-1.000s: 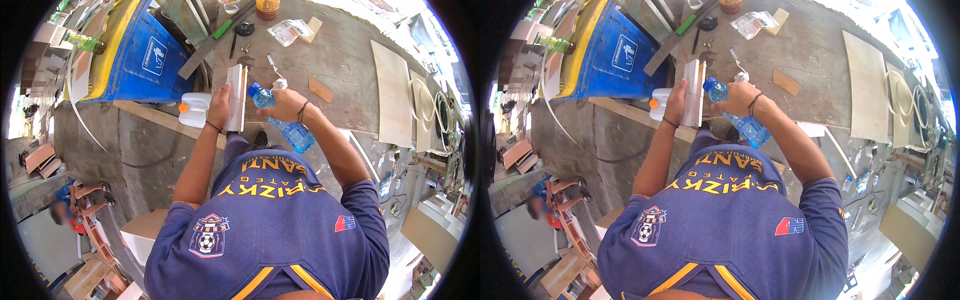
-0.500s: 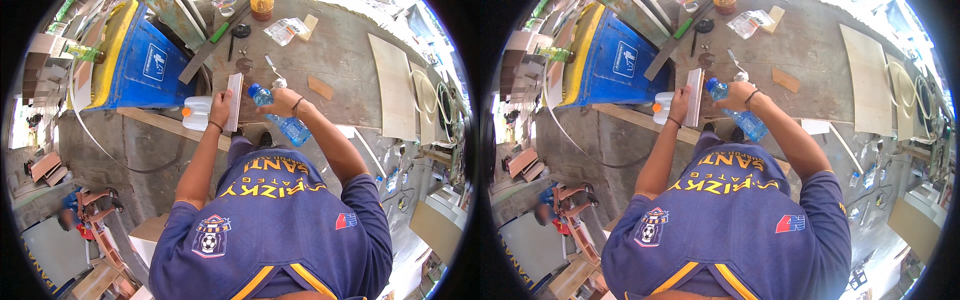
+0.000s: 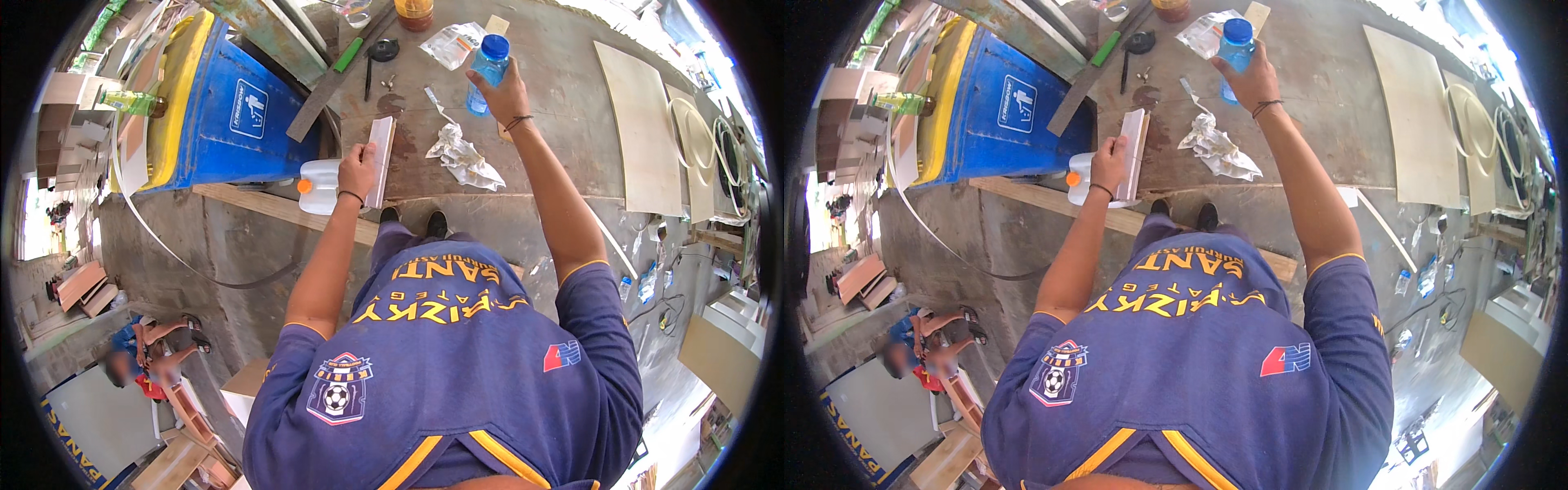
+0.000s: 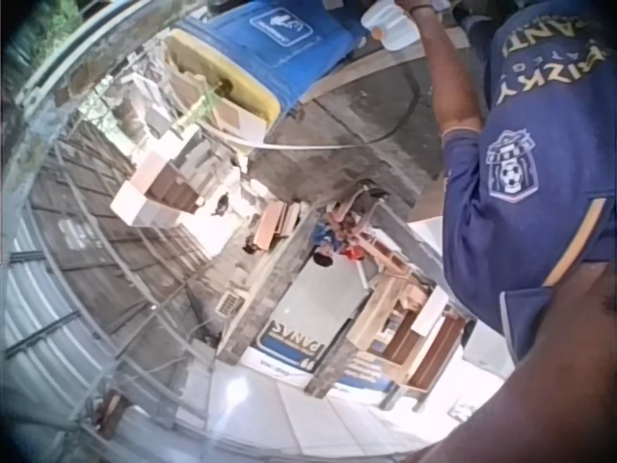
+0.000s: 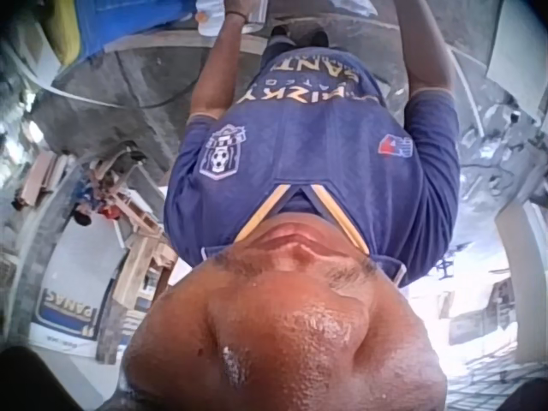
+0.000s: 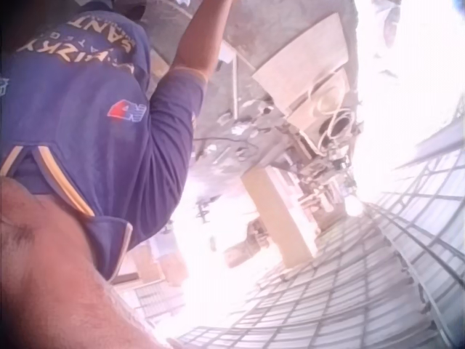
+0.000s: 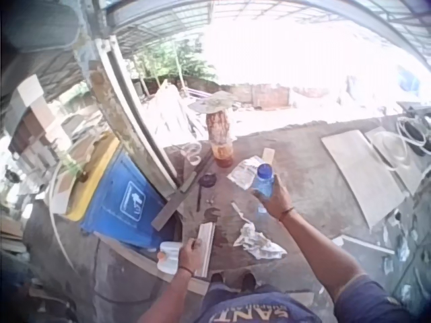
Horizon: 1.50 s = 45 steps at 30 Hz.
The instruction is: The person cleans the surfaces of several wooden planks by hand using a cloth and a liquid from a bottle.
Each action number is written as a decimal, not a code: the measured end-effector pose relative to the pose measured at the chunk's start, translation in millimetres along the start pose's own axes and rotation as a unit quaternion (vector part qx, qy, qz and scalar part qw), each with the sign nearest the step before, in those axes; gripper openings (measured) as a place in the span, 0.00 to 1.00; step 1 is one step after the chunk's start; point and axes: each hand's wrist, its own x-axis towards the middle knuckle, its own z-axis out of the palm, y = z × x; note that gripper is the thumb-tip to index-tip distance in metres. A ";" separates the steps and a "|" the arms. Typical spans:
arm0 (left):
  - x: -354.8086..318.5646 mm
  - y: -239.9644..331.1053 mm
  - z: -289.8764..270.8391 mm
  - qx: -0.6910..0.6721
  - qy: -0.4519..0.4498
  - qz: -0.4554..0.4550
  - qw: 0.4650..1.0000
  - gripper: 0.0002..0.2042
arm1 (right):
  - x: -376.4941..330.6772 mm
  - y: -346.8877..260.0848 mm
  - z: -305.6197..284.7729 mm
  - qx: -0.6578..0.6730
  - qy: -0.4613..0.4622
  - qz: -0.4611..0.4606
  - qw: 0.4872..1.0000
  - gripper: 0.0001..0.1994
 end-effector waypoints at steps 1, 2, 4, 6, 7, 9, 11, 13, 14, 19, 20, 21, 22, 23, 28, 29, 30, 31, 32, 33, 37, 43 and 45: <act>1.2 -1.6 -1.1 -0.047 -0.014 -0.004 0.999 0.21 | -2.0 5.4 3.0 0.006 -0.005 0.018 1.000 0.40; 1.7 -2.9 -1.5 -0.043 -0.016 0.002 0.999 0.21 | -5.1 11.5 4.4 0.024 -0.006 0.013 1.000 0.41; 1.1 -6.2 -2.4 -0.035 -0.019 0.011 0.999 0.21 | -12.8 25.1 5.7 0.060 -0.008 0.003 0.998 0.42; 3.5 -8.7 -2.3 -0.062 -0.017 0.006 0.998 0.21 | -15.4 38.3 8.8 0.008 0.004 -0.042 0.999 0.43; 3.7 -8.8 -2.7 -0.075 -0.017 0.003 0.997 0.21 | -17.8 44.5 9.8 -0.018 0.010 -0.064 0.998 0.44; 2.7 -10.1 -4.8 -0.076 -0.019 -0.006 0.997 0.21 | -25.3 56.7 11.0 -0.033 0.046 -0.089 0.994 0.39; 3.2 -12.3 -6.5 -0.072 -0.022 -0.012 0.997 0.21 | -38.1 59.3 2.5 -0.008 0.030 -0.019 0.999 0.33; 6.3 -14.6 -6.3 -0.072 -0.025 -0.010 0.997 0.22 | -67.0 54.1 -28.4 0.055 -0.035 0.136 0.989 0.26; 8.4 -11.5 -6.4 -0.074 -0.019 0.003 0.997 0.22 | -87.8 70.7 -32.2 0.005 -0.064 0.105 0.992 0.22; 7.5 -12.1 -18.3 -0.062 -0.045 -0.020 0.997 0.25 | -166.4 74.2 -10.2 -0.176 -0.102 -0.032 0.979 0.14; 7.2 -7.4 -19.6 -0.062 -0.049 -0.007 0.997 0.25 | -168.0 70.0 -11.0 -0.184 -0.094 -0.031 0.978 0.12; 7.3 -7.2 -18.6 -0.057 -0.062 -0.002 0.996 0.24 | -168.1 70.8 -11.2 -0.086 -0.087 0.027 0.992 0.11; 10.3 -7.6 -18.3 -0.052 -0.074 0.005 0.996 0.23 | -163.0 68.1 -10.8 0.015 -0.074 0.083 0.994 0.10; 13.6 -7.9 -17.6 -0.047 -0.086 0.012 0.995 0.22 | -158.5 65.2 -11.2 0.116 -0.060 0.137 0.982 0.09; 15.3 -11.1 -12.3 -0.075 -0.046 0.043 0.995 0.20 | -128.4 -25.0 -38.9 0.076 0.097 -0.088 0.989 0.07; 16.7 -11.5 -10.7 -0.075 -0.050 0.041 0.995 0.19 | -123.0 -31.8 -34.2 0.049 0.108 -0.147 0.982 0.07; 17.9 -17.6 -6.7 -0.092 -0.041 0.071 0.992 0.20 | -117.9 -38.5 -26.0 0.023 0.117 -0.206 0.971 0.06; 18.4 -17.3 -5.9 -0.105 -0.042 0.057 0.992 0.20 | -117.8 -44.7 -9.7 0.062 0.068 -0.141 0.986 0.06; 18.0 -16.4 -5.1 -0.117 -0.044 0.043 0.991 0.20 | -120.6 -47.0 12.2 0.102 0.020 -0.073 0.992 0.06; 18.3 -14.6 -4.6 -0.128 -0.046 0.030 0.990 0.21 | -122.4 -44.5 36.4 0.125 -0.018 -0.015 0.992 0.07; 20.7 -8.8 -4.8 -0.085 -0.047 0.057 0.994 0.22 | -130.5 -29.3 127.4 0.144 -0.093 0.039 0.984 0.09; 14.9 -3.0 -1.2 -0.041 -0.039 0.071 0.996 0.21 | -144.7 -45.0 161.9 0.049 -0.053 0.058 0.996 0.10; 15.3 -2.6 -2.6 -0.036 -0.051 0.074 0.995 0.20 | -139.7 -44.3 165.8 0.058 -0.040 0.101 0.992 0.09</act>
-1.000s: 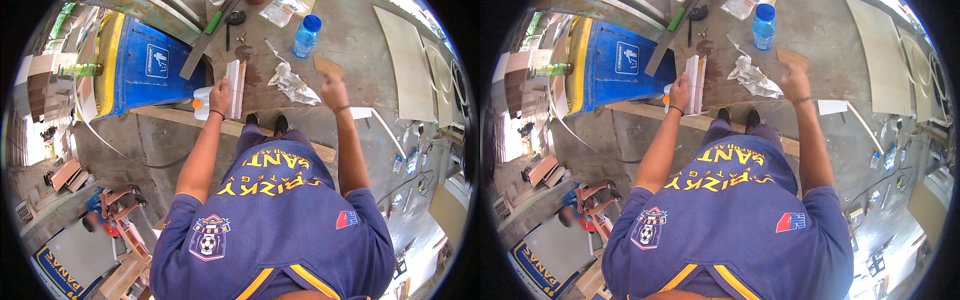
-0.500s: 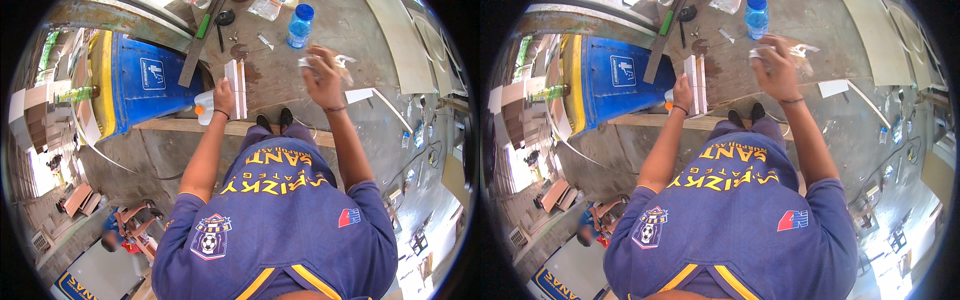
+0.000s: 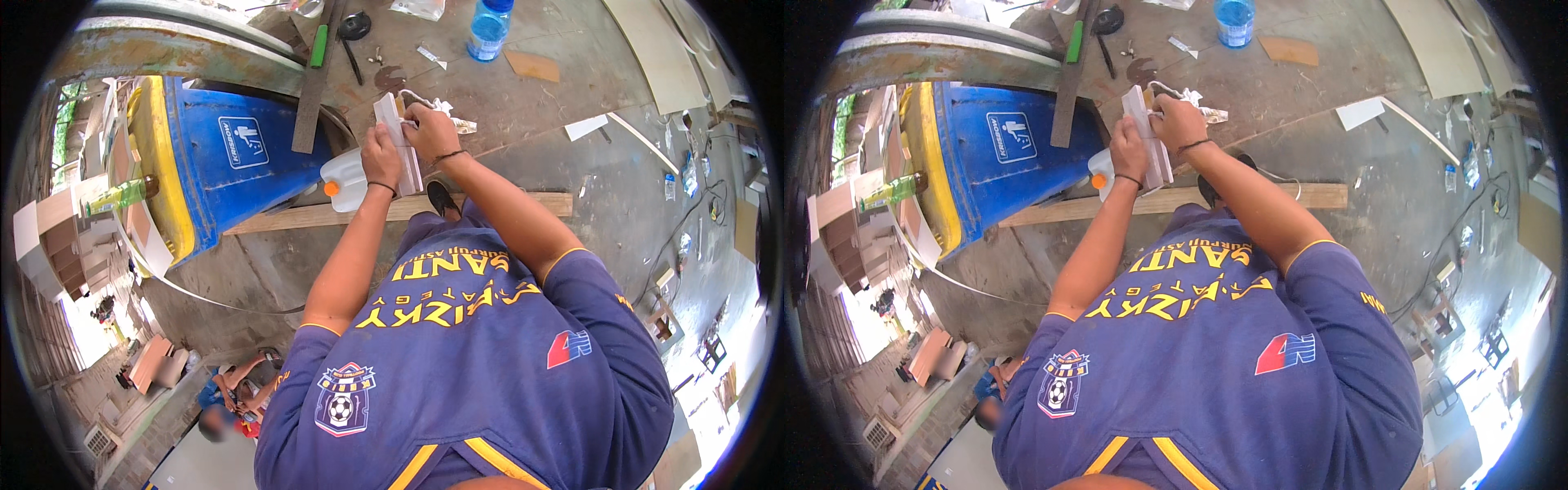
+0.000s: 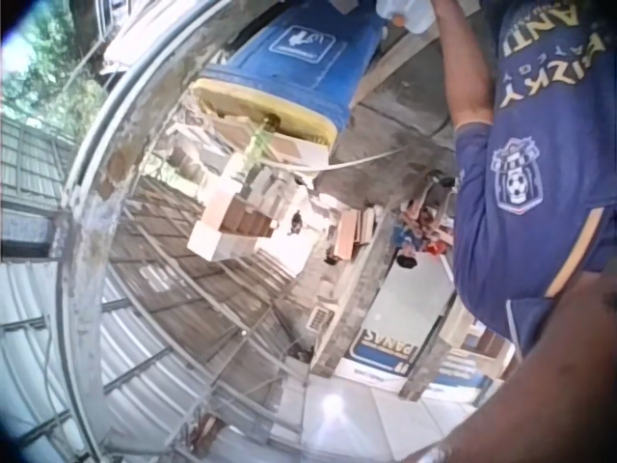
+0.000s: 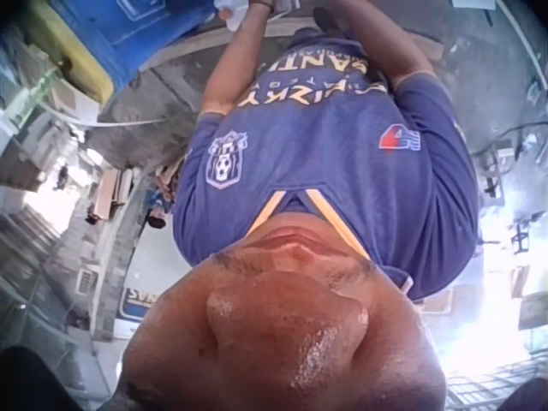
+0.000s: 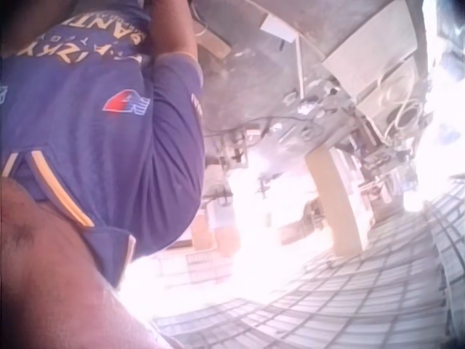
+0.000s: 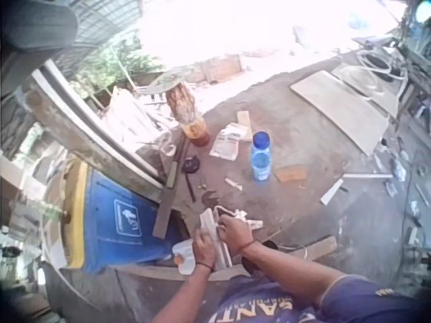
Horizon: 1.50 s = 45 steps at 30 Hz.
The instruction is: The person cleans the surfaces of several wooden planks by hand using a cloth and a liquid from a bottle.
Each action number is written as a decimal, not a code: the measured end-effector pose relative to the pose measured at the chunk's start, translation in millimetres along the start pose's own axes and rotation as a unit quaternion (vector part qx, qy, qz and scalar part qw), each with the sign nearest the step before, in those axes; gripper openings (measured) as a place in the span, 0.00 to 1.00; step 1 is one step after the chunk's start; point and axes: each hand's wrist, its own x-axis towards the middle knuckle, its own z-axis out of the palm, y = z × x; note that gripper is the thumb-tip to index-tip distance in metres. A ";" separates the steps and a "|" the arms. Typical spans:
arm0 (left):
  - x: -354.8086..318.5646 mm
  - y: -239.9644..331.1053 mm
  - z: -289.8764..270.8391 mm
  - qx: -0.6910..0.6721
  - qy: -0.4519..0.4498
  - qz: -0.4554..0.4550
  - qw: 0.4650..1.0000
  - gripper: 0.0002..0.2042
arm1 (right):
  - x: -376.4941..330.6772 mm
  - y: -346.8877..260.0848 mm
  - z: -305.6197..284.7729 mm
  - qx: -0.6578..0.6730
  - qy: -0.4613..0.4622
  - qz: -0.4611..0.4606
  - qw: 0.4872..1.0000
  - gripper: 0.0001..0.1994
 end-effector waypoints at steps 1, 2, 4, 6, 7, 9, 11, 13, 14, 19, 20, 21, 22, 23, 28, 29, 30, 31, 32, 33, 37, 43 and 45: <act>0.6 1.1 -0.9 0.002 -0.007 0.003 1.000 0.20 | 4.4 1.5 1.9 -0.002 0.004 -0.002 1.000 0.09; 0.0 2.6 -0.9 0.012 -0.005 0.004 1.000 0.20 | 10.3 3.3 3.5 -0.005 0.008 -0.004 1.000 0.09; -2.0 6.8 0.5 0.029 0.000 0.006 1.000 0.20 | 26.2 6.2 7.2 0.003 0.027 0.006 1.000 0.10; -2.8 10.2 0.7 0.027 -0.014 0.000 1.000 0.19 | 42.9 7.6 10.2 0.022 0.059 0.033 0.997 0.10; -3.4 9.1 -0.3 0.028 -0.017 -0.006 0.999 0.19 | 48.5 5.9 10.8 0.029 0.063 0.017 0.997 0.11; -2.8 9.5 2.1 0.028 -0.007 0.009 1.000 0.21 | 53.5 5.9 6.8 -0.002 0.040 0.042 0.998 0.11; 0.1 6.5 2.2 0.020 -0.003 0.013 1.000 0.22 | 43.5 4.9 7.9 -0.021 0.011 0.071 0.997 0.12; -0.9 2.3 -1.0 0.004 -0.003 0.001 1.000 0.22 | 15.7 3.8 3.5 0.010 -0.025 0.069 0.997 0.12; -1.2 1.7 -1.1 0.010 -0.003 -0.003 1.000 0.21 | 9.5 3.4 2.0 0.026 -0.044 0.069 0.996 0.12; -3.1 12.2 2.3 0.038 -0.006 0.000 0.999 0.20 | 53.3 6.3 8.1 -0.012 0.033 0.064 0.997 0.12; -3.2 11.6 2.8 0.036 -0.008 -0.001 0.999 0.20 | 54.1 7.4 5.6 -0.018 0.022 0.061 0.998 0.12; -2.8 11.2 2.6 0.035 -0.010 0.000 0.999 0.20 | 54.2 8.5 2.8 -0.024 0.012 0.057 0.998 0.13; -0.5 9.5 1.4 0.035 -0.011 0.002 0.999 0.20 | 55.7 7.9 2.4 -0.028 0.002 0.053 0.998 0.13; -0.1 6.2 1.0 0.029 -0.005 -0.003 1.000 0.21 | 45.0 6.3 5.9 -0.054 -0.026 0.062 0.996 0.13; -0.8 4.5 1.5 0.037 -0.003 -0.012 0.999 0.22 | 39.1 0.1 -0.7 -0.026 -0.057 0.106 0.992 0.13; -2.2 9.9 1.7 0.037 -0.005 -0.009 0.999 0.22 | 50.2 1.1 0.1 -0.028 -0.036 0.114 0.992 0.13; -3.0 15.4 2.0 0.037 -0.007 -0.007 0.999 0.21 | 58.4 2.0 0.7 -0.029 -0.015 0.122 0.992 0.12; -3.7 17.4 1.2 0.036 -0.005 -0.008 0.999 0.21 | 62.9 0.6 3.2 -0.031 -0.012 0.127 0.991 0.12; -4.1 14.2 1.7 0.032 -0.001 -0.003 0.999 0.21 | 58.8 1.4 3.7 -0.036 -0.024 0.122 0.992 0.12; -3.8 9.6 2.0 0.027 0.003 0.001 1.000 0.22 | 50.7 2.6 3.9 -0.042 -0.035 0.116 0.992 0.13; -3.9 6.9 -0.2 -0.001 0.007 -0.013 1.000 0.23 | 23.8 5.4 3.2 -0.029 -0.083 0.116 0.989 0.13; -3.8 14.5 4.1 0.037 0.015 0.007 0.999 0.23 | 57.3 4.5 4.5 -0.060 -0.030 0.129 0.989 0.13; -3.0 8.6 -0.8 0.025 0.013 -0.004 1.000 0.21 | 28.9 2.4 3.6 -0.048 -0.082 0.111 0.989 0.13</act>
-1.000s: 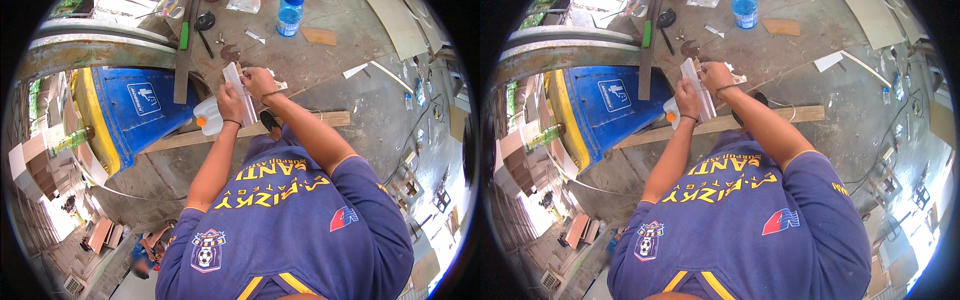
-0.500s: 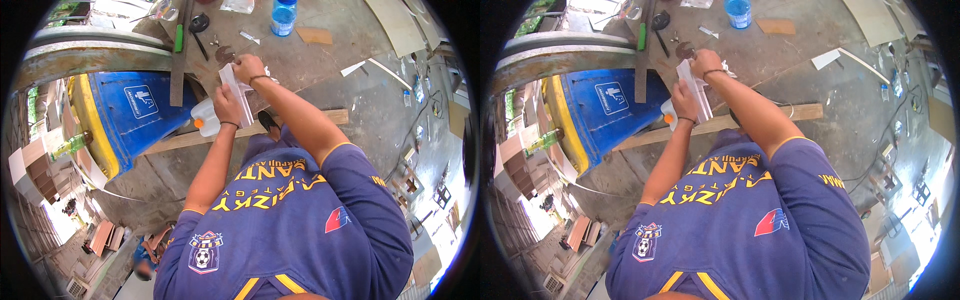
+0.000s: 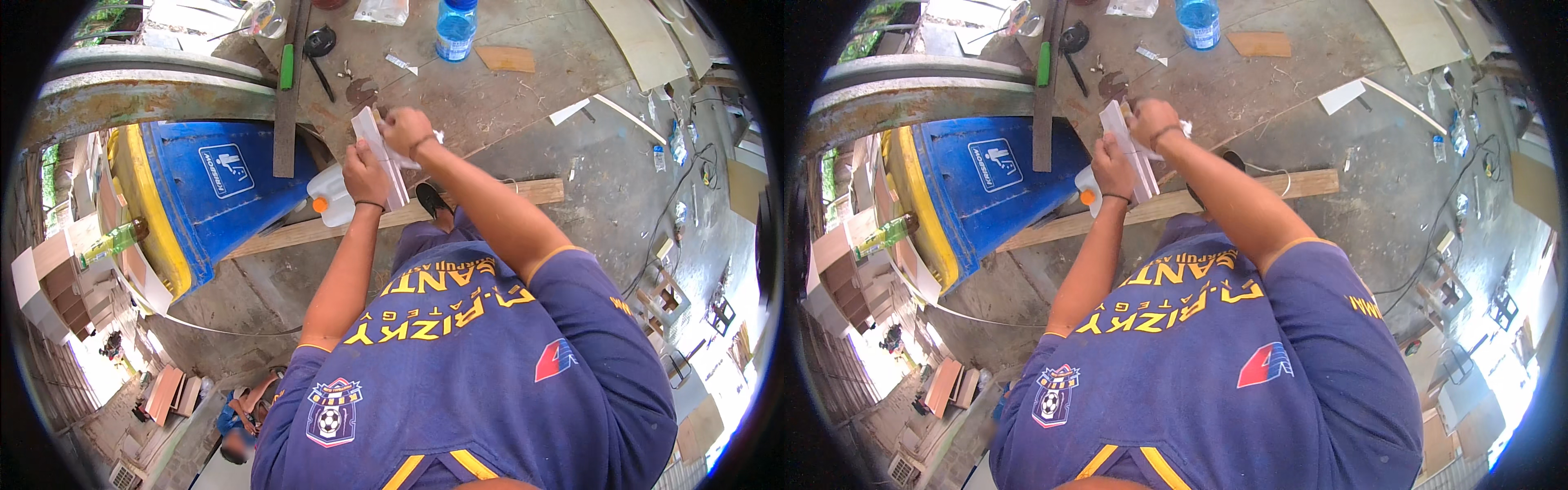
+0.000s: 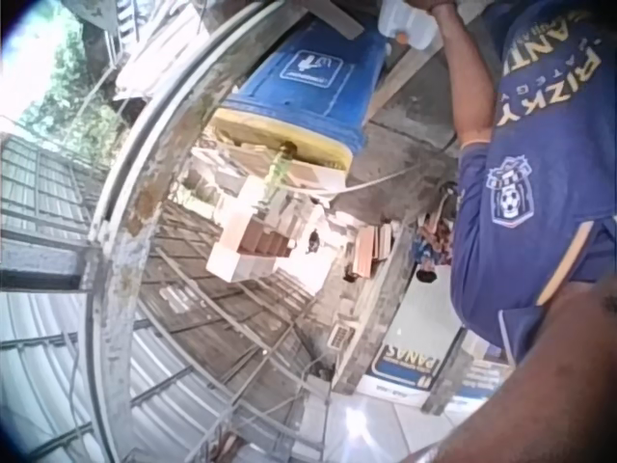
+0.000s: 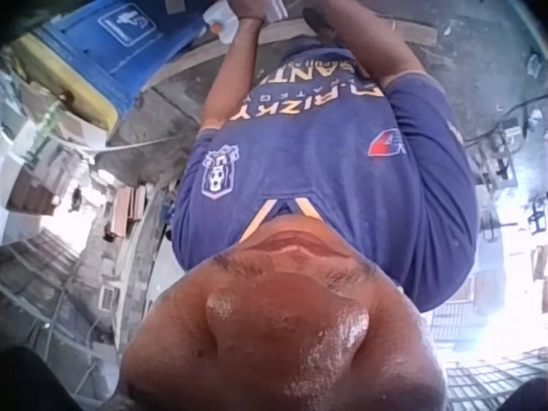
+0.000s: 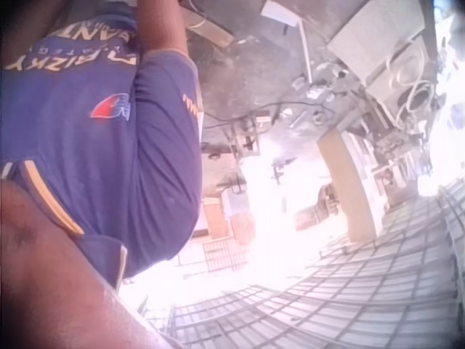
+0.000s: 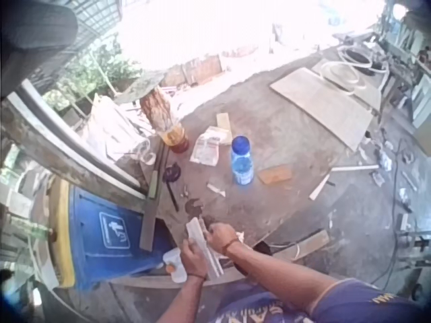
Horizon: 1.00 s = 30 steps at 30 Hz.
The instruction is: The person cleans the surfaces of several wooden planks by hand using a cloth and a liquid from a bottle.
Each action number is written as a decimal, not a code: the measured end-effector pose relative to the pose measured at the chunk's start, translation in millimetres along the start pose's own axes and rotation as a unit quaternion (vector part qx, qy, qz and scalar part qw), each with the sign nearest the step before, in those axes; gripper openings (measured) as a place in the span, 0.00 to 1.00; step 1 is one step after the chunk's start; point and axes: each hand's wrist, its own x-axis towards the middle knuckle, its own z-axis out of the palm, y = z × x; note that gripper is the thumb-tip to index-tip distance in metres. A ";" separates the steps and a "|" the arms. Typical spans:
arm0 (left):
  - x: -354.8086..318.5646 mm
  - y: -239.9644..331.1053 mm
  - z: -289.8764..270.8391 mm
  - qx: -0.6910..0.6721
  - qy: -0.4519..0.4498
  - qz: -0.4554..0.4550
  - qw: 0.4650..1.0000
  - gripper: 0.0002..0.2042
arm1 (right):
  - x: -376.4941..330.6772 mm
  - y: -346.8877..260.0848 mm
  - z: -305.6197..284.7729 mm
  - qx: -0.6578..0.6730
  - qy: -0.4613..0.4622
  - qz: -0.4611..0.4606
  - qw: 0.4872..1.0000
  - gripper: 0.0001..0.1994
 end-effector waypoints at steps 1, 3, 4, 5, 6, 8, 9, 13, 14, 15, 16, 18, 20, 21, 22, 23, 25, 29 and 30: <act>0.0 0.2 -0.9 -0.005 -0.008 -0.003 1.000 0.21 | -12.8 3.6 -1.4 0.003 -0.022 -0.005 1.000 0.13; -1.5 0.5 -1.3 -0.008 -0.015 -0.021 1.000 0.21 | -13.9 2.9 -4.0 0.017 -0.033 0.026 0.999 0.13; -0.1 4.9 -2.2 -0.011 -0.018 -0.023 1.000 0.21 | -3.7 0.0 -5.5 0.007 -0.018 0.026 0.999 0.13; 0.9 5.6 -1.5 -0.008 -0.009 -0.009 1.000 0.21 | 6.9 -3.5 -6.0 -0.001 -0.005 0.023 1.000 0.13; 1.5 5.9 -0.1 -0.005 -0.001 0.005 1.000 0.21 | 18.0 -7.8 -6.3 0.006 0.015 0.032 0.999 0.13; 0.3 7.8 0.5 -0.013 0.003 0.013 1.000 0.21 | 31.4 -12.1 -6.2 0.016 0.046 0.052 0.997 0.13; 1.1 8.3 -0.7 -0.024 -0.001 0.014 1.000 0.21 | 27.1 -8.8 -6.3 0.014 0.038 0.045 0.998 0.13; -0.2 0.5 -8.9 -0.050 -0.005 -0.018 0.999 0.22 | -16.5 -6.2 -3.4 -0.003 -0.036 0.036 0.999 0.14; 0.2 -1.0 -7.7 -0.045 0.000 -0.012 0.999 0.21 | -15.5 -6.6 -3.7 -0.007 -0.039 0.037 0.999 0.14; 0.2 -3.1 -5.1 -0.040 0.005 -0.006 0.999 0.21 | -13.6 -7.4 -3.7 -0.012 -0.043 0.039 0.998 0.14; 1.9 -3.2 -3.3 -0.033 0.010 0.003 0.999 0.21 | -1.0 -11.3 -5.8 -0.026 -0.022 0.039 0.999 0.15; 2.3 3.1 -1.4 -0.013 -0.005 0.009 1.000 0.20 | 26.8 -11.3 -7.5 -0.015 0.021 0.040 0.999 0.15; 1.5 4.0 -3.9 -0.016 -0.010 0.003 1.000 0.20 | 26.8 -16.7 -9.6 0.015 0.030 0.052 0.998 0.15; 0.4 4.2 -6.3 -0.029 -0.011 0.000 1.000 0.20 | 14.0 -15.6 -8.0 0.006 0.008 0.051 0.999 0.15; 0.2 2.7 -8.6 -0.043 -0.009 -0.004 0.999 0.20 | -3.4 -15.2 -7.5 -0.004 -0.016 0.048 0.999 0.15; 0.0 -0.4 -11.0 -0.047 -0.016 -0.020 0.999 0.21 | -19.9 -15.1 -7.3 -0.014 -0.040 0.045 0.998 0.15; 2.4 -2.0 -11.8 -0.057 -0.035 -0.044 0.997 0.23 | -29.1 -9.4 -5.2 -0.005 -0.054 0.044 0.998 0.15; 2.3 1.4 -7.9 -0.041 -0.034 -0.025 0.998 0.23 | 15.4 -16.2 -6.2 -0.005 0.009 0.062 0.998 0.16; 4.6 3.6 -7.1 -0.034 -0.040 -0.018 0.998 0.23 | 26.3 -16.3 -7.3 0.003 0.040 0.061 0.997 0.16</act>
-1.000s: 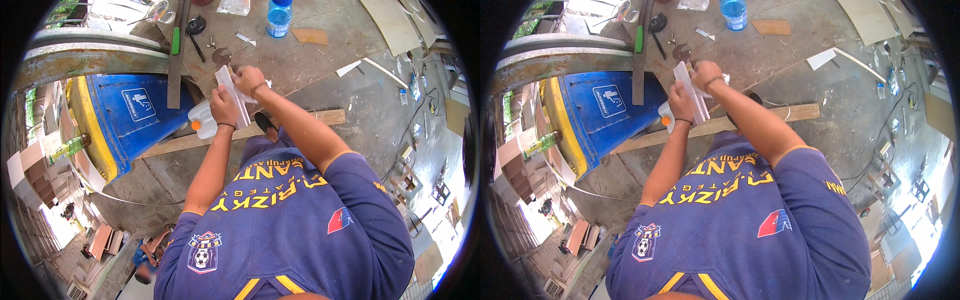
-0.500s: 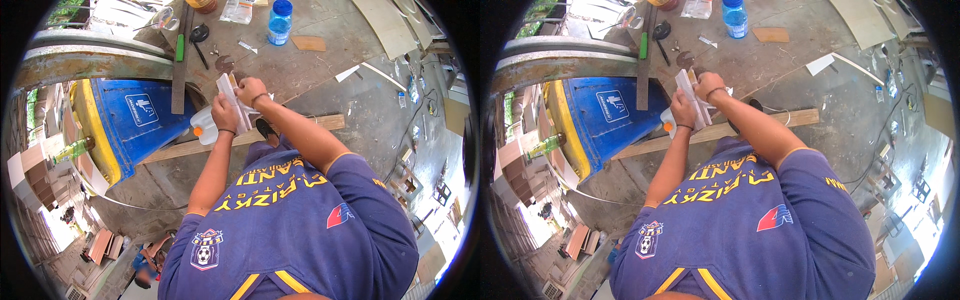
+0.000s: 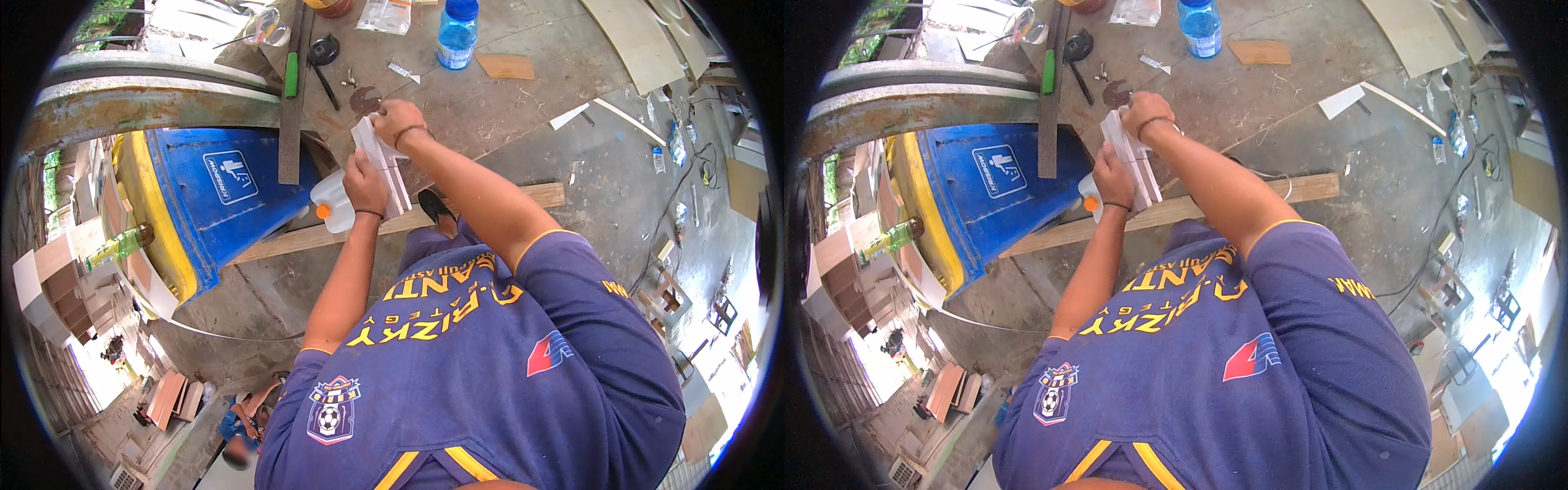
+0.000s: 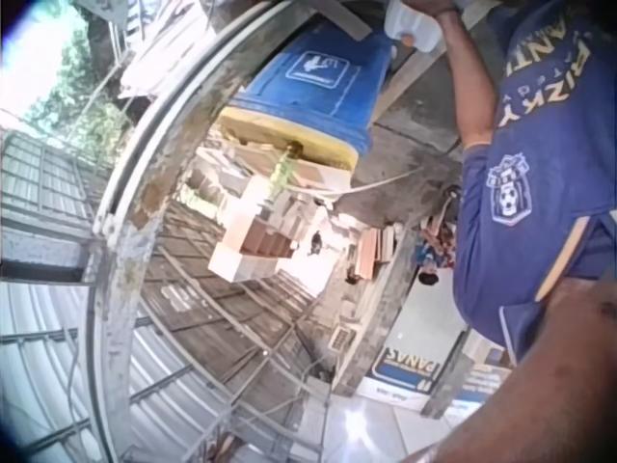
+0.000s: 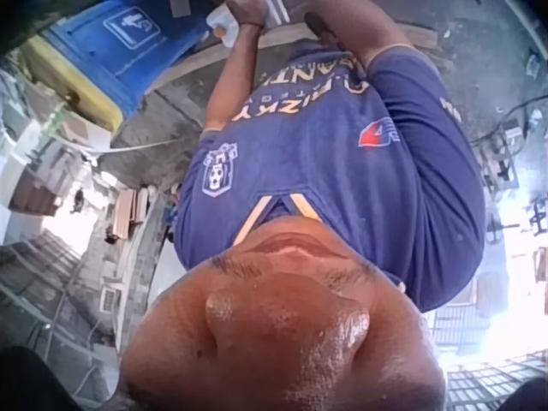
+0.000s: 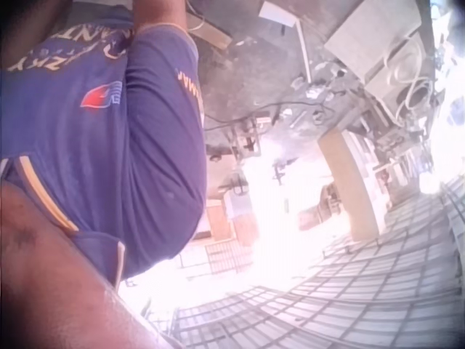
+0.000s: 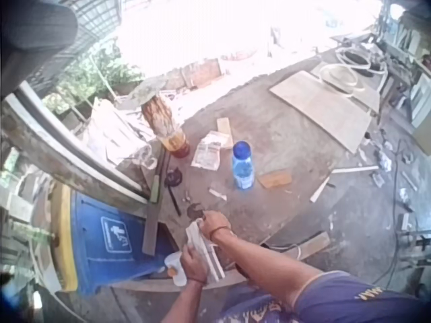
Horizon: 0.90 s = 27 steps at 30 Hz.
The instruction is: The person cleans the surfaces of several wooden planks by hand using a cloth and a liquid from a bottle.
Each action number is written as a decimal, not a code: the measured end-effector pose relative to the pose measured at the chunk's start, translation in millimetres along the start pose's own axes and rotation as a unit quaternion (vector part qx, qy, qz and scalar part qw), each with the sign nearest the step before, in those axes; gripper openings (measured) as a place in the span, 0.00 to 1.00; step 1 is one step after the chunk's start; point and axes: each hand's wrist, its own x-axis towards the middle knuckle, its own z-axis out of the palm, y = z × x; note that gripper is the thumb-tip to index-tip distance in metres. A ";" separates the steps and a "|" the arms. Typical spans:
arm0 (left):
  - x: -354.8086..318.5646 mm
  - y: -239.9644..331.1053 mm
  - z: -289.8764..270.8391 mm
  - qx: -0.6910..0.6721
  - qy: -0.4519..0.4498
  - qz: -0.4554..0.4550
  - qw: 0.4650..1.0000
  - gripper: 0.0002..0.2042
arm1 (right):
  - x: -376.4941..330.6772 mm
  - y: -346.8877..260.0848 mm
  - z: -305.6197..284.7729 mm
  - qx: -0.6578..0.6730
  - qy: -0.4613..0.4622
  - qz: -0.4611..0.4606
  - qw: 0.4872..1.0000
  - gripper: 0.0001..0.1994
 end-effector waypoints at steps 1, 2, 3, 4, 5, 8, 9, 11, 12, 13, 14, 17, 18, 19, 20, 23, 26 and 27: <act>0.8 -2.5 -0.9 0.007 -0.001 0.001 1.000 0.23 | 3.0 -4.9 -0.2 0.008 0.025 -0.004 1.000 0.16; -0.7 -5.1 -1.5 -0.002 0.010 0.008 1.000 0.22 | -5.0 -4.3 -0.2 0.020 0.028 -0.022 0.999 0.16; -2.8 -7.6 -1.9 -0.010 0.021 0.016 1.000 0.21 | -21.4 0.0 1.5 0.006 0.003 -0.025 1.000 0.16; -2.4 -9.4 -2.3 -0.020 0.033 0.025 0.999 0.21 | -38.2 6.7 3.4 -0.008 -0.020 -0.029 0.999 0.15; -2.4 -9.5 -3.0 -0.025 0.027 0.012 0.999 0.21 | -47.6 11.5 3.8 -0.023 -0.042 -0.033 0.998 0.15; -1.6 -6.2 -2.7 -0.020 0.018 -0.003 1.000 0.21 | -48.0 12.2 1.8 -0.015 -0.049 -0.032 0.998 0.15; -2.1 -4.1 0.9 -0.007 0.022 0.003 1.000 0.21 | -34.0 7.8 4.1 -0.019 -0.030 -0.022 0.999 0.15; -3.6 -0.2 6.3 0.019 0.031 0.024 0.999 0.20 | 4.1 2.6 3.1 -0.026 0.007 0.006 1.000 0.15; -3.2 1.7 8.6 0.030 0.040 0.037 0.998 0.20 | 13.3 3.1 -0.9 -0.030 -0.007 -0.002 1.000 0.15; -3.5 -1.2 7.1 0.043 0.050 0.045 0.997 0.20 | 6.0 1.5 1.0 -0.027 -0.030 -0.002 0.999 0.15; -5.2 -2.5 3.9 0.031 0.040 0.024 0.998 0.20 | -7.3 0.6 -0.2 -0.027 -0.050 -0.004 0.998 0.16; -2.7 -3.8 1.5 0.000 0.031 0.014 0.999 0.21 | -42.3 5.4 -9.6 -0.030 -0.092 -0.008 0.995 0.16; -2.8 -5.4 3.1 0.002 0.034 0.015 0.999 0.21 | -41.6 14.6 -0.8 -0.027 -0.084 -0.015 0.996 0.16; -2.6 -7.1 5.4 0.004 0.040 0.018 0.999 0.21 | -40.2 17.2 1.9 -0.024 -0.075 -0.025 0.997 0.16; -3.7 -6.6 6.1 0.008 0.042 0.021 0.999 0.21 | -27.9 12.3 1.6 -0.031 -0.058 -0.011 0.998 0.16; -4.1 -2.4 8.7 0.049 0.036 0.022 0.998 0.22 | 11.5 1.6 4.2 -0.029 0.000 -0.011 1.000 0.15; -4.9 -4.0 7.1 0.036 0.053 0.034 0.997 0.22 | -19.5 5.2 0.9 -0.019 -0.041 -0.005 0.999 0.16; -4.3 -5.5 5.1 0.026 0.046 0.023 0.998 0.22 | -31.3 7.4 0.1 -0.021 -0.053 -0.008 0.998 0.16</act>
